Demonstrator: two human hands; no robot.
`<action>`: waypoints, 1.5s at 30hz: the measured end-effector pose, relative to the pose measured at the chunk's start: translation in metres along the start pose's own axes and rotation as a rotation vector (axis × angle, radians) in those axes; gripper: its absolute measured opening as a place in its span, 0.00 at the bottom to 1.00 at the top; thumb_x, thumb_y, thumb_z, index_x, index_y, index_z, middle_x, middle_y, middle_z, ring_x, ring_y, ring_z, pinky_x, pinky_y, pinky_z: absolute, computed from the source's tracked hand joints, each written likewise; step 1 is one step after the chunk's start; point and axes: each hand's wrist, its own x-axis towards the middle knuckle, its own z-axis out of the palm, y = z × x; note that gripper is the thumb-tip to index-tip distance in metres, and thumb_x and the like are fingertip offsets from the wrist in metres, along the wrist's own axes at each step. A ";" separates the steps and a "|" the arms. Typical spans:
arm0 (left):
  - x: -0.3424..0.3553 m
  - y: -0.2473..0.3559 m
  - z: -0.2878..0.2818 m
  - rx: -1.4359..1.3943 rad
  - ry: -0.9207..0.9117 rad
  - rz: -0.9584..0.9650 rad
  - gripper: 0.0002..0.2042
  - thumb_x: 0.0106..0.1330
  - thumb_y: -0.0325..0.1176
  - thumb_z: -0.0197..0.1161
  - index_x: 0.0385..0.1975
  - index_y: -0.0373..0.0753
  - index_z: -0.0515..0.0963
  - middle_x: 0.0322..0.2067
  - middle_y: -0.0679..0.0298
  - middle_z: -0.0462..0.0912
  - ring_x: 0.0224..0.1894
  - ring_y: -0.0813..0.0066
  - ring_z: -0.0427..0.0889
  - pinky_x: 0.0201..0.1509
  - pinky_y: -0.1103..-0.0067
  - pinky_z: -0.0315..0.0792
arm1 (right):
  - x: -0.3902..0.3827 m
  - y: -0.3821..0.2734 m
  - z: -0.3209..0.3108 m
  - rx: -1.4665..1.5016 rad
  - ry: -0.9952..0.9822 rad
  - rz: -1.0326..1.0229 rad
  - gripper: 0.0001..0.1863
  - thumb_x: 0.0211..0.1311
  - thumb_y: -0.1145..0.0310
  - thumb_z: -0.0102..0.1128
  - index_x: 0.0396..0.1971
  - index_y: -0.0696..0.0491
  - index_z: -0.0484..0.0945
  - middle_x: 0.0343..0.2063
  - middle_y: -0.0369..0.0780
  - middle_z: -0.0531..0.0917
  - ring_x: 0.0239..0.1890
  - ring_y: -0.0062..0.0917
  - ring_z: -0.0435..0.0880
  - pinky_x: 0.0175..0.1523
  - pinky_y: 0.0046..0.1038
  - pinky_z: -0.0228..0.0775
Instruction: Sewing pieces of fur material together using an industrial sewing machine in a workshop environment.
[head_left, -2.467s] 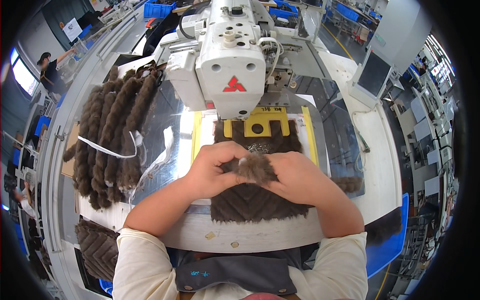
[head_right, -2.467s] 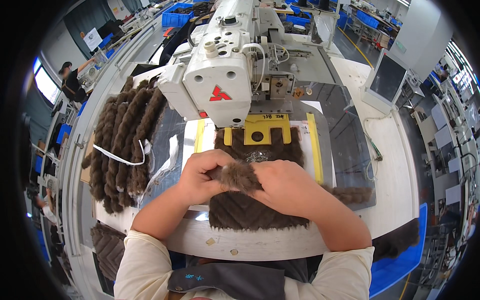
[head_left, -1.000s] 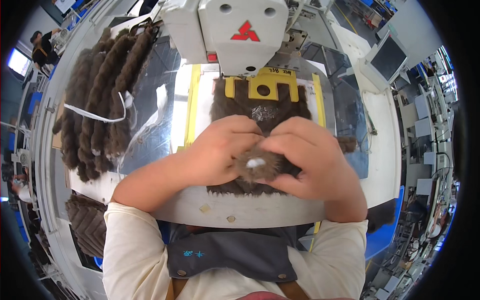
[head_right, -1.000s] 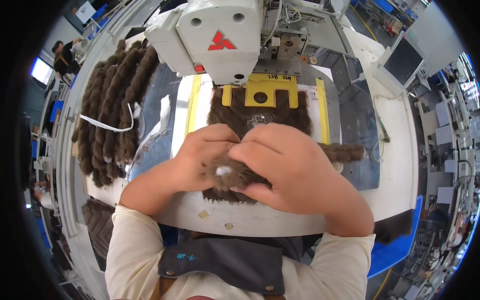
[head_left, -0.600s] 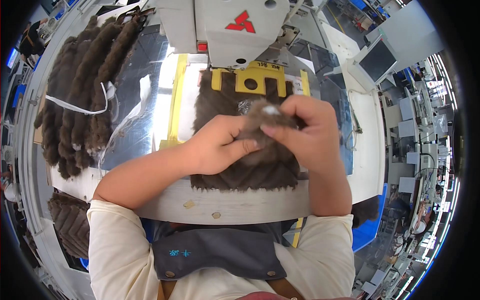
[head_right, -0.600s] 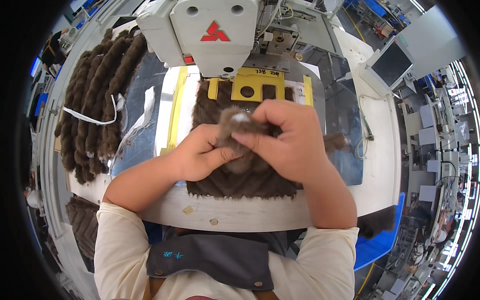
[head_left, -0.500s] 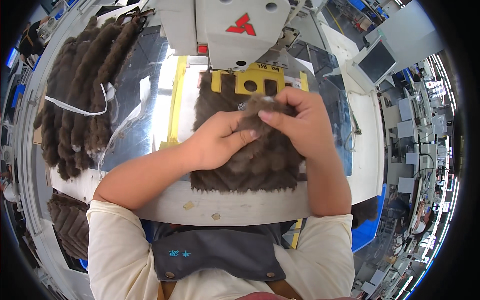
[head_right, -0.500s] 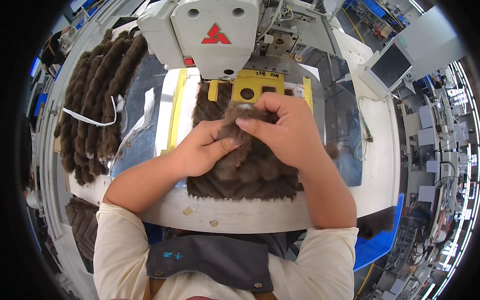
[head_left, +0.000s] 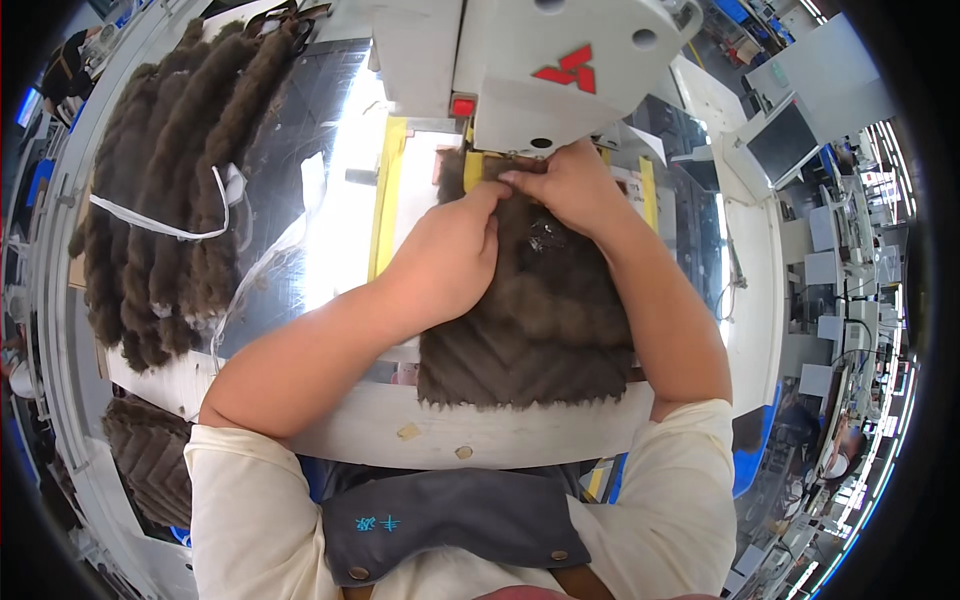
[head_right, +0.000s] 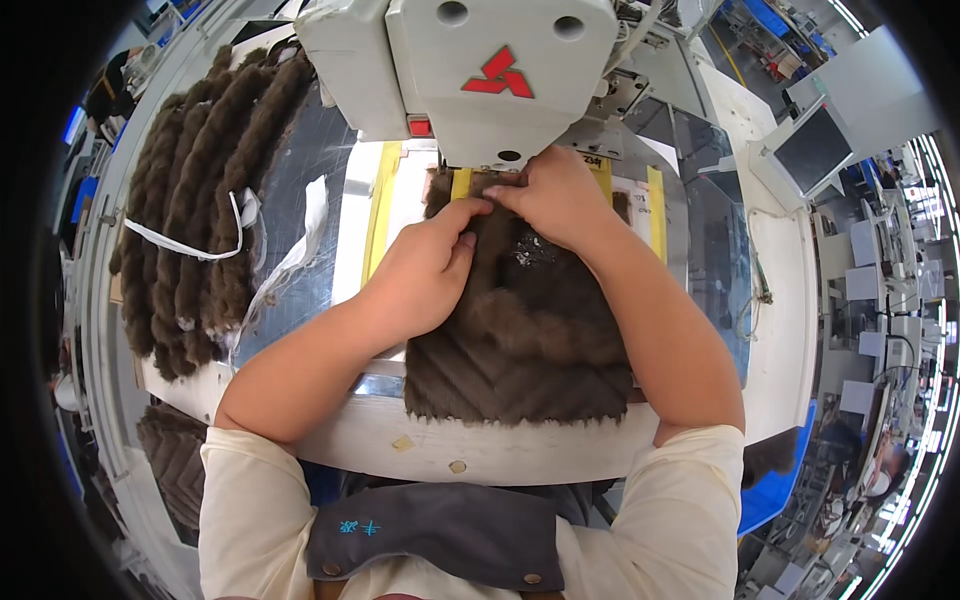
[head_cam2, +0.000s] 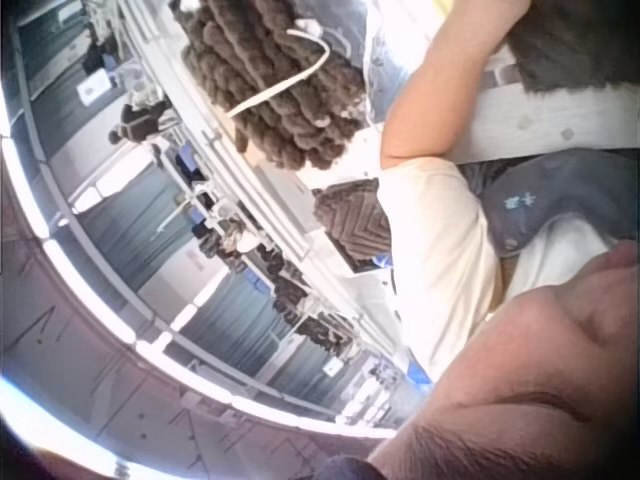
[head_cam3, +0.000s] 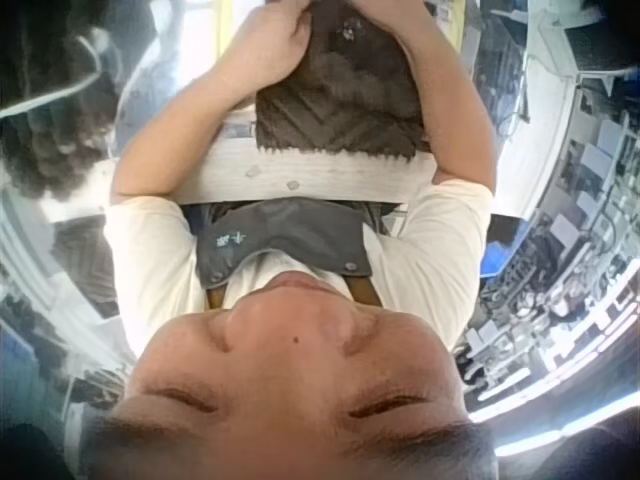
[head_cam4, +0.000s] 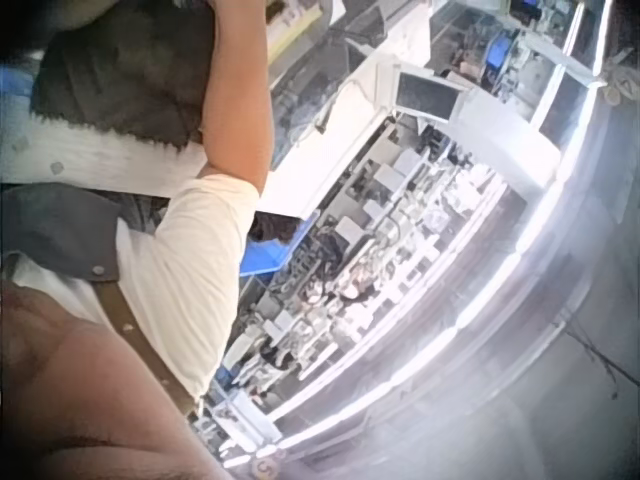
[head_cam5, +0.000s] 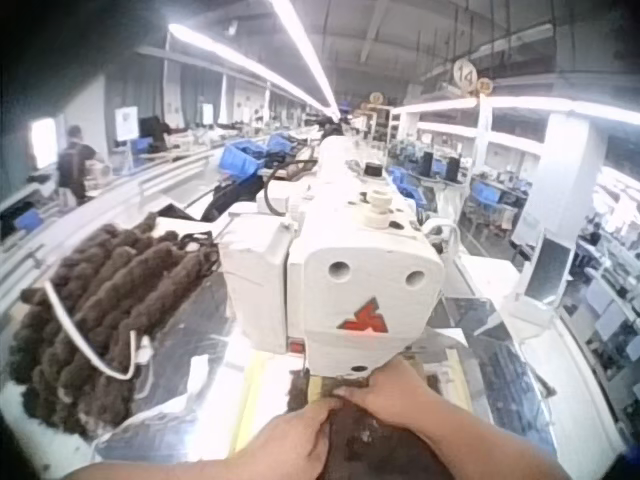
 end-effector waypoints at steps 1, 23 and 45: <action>0.001 -0.004 -0.003 0.002 0.000 -0.011 0.18 0.71 0.22 0.54 0.60 0.36 0.73 0.47 0.49 0.82 0.48 0.51 0.83 0.53 0.67 0.76 | -0.001 -0.005 -0.001 -0.057 0.006 0.020 0.15 0.53 0.67 0.74 0.35 0.63 0.84 0.29 0.48 0.87 0.33 0.36 0.88 0.41 0.35 0.77; 0.040 -0.030 -0.011 0.770 0.112 0.637 0.11 0.55 0.28 0.59 0.39 0.40 0.80 0.48 0.62 0.86 0.35 0.64 0.84 0.38 0.70 0.75 | 0.021 0.004 -0.019 -0.377 -0.110 0.157 0.19 0.47 0.55 0.76 0.27 0.59 0.88 0.28 0.51 0.87 0.39 0.47 0.87 0.46 0.43 0.79; 0.046 -0.013 -0.017 0.881 -0.046 0.515 0.09 0.59 0.28 0.59 0.39 0.41 0.77 0.42 0.55 0.84 0.31 0.60 0.86 0.33 0.68 0.78 | 0.018 0.004 -0.016 -0.380 -0.003 0.217 0.18 0.48 0.58 0.71 0.25 0.61 0.86 0.26 0.54 0.85 0.36 0.51 0.87 0.42 0.45 0.79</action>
